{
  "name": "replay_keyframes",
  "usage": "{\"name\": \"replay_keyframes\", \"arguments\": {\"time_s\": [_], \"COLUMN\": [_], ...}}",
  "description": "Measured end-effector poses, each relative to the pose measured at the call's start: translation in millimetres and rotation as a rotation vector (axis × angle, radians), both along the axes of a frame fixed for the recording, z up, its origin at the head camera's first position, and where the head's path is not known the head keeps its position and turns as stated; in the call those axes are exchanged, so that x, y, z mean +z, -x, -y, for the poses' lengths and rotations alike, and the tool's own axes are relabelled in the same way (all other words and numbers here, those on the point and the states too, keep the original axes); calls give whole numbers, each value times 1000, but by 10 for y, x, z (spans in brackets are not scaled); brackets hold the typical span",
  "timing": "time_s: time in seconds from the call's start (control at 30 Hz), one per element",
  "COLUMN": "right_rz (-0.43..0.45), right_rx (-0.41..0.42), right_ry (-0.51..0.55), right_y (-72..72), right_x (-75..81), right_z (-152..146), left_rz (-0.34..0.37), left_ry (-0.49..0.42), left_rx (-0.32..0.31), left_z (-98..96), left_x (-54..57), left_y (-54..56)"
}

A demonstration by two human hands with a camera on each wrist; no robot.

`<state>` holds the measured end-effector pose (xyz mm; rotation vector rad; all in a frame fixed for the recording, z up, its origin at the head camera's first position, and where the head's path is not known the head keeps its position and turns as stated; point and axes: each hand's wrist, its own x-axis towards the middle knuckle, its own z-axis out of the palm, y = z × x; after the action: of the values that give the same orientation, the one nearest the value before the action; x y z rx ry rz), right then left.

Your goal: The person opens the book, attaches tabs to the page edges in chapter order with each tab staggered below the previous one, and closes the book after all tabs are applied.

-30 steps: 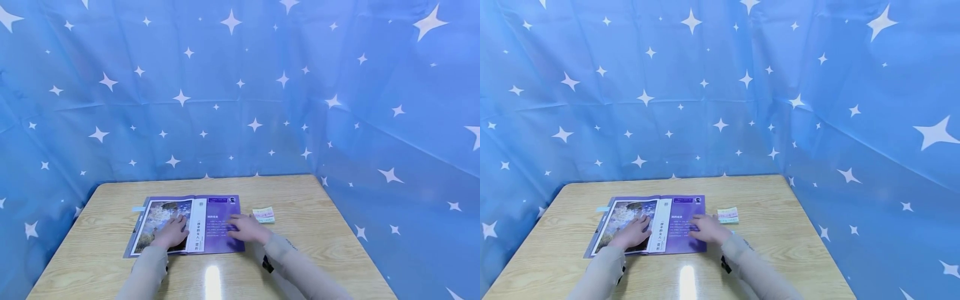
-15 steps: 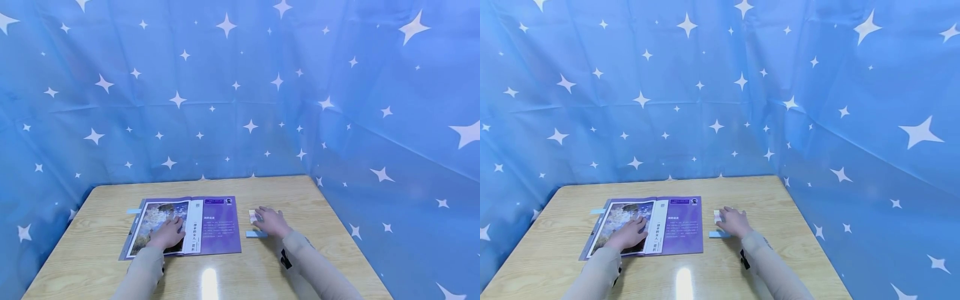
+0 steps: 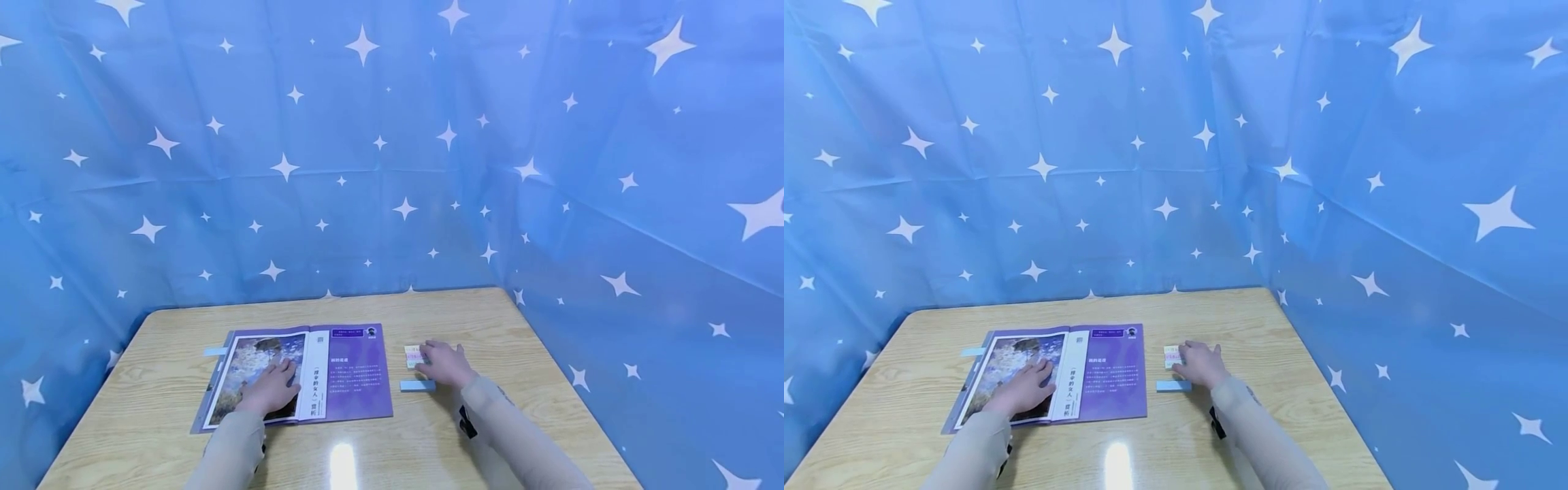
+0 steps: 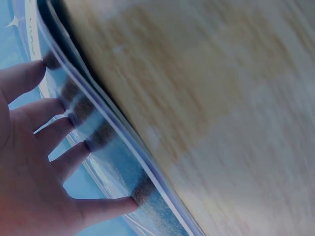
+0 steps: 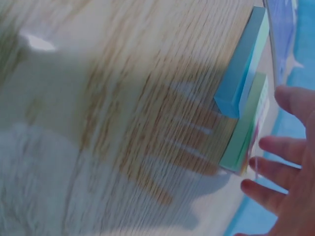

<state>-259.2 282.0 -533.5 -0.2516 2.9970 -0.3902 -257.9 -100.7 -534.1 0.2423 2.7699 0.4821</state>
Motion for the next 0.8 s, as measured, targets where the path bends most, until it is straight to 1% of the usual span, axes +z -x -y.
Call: {"name": "replay_keyframes", "arguments": {"time_s": [0.37,0.57,0.7,0.8], "right_rz": [22,25,-9,-49], "right_rx": [-13,-14,-32,-55], "right_ry": [-2,56,70,51], "right_y": [163,286,392,474], "right_x": [-49,-94,-121,-148], "right_z": [69,57,-2,-48], "left_rz": [-1,-4,-3,-7], "left_ry": [-9,-4,-5,-4], "left_rx": [14,27,38,25], "left_z": [56,71,28,-6], "left_x": [-11,-24,-15,5], "left_y": [-39,-53,-37,-6]}}
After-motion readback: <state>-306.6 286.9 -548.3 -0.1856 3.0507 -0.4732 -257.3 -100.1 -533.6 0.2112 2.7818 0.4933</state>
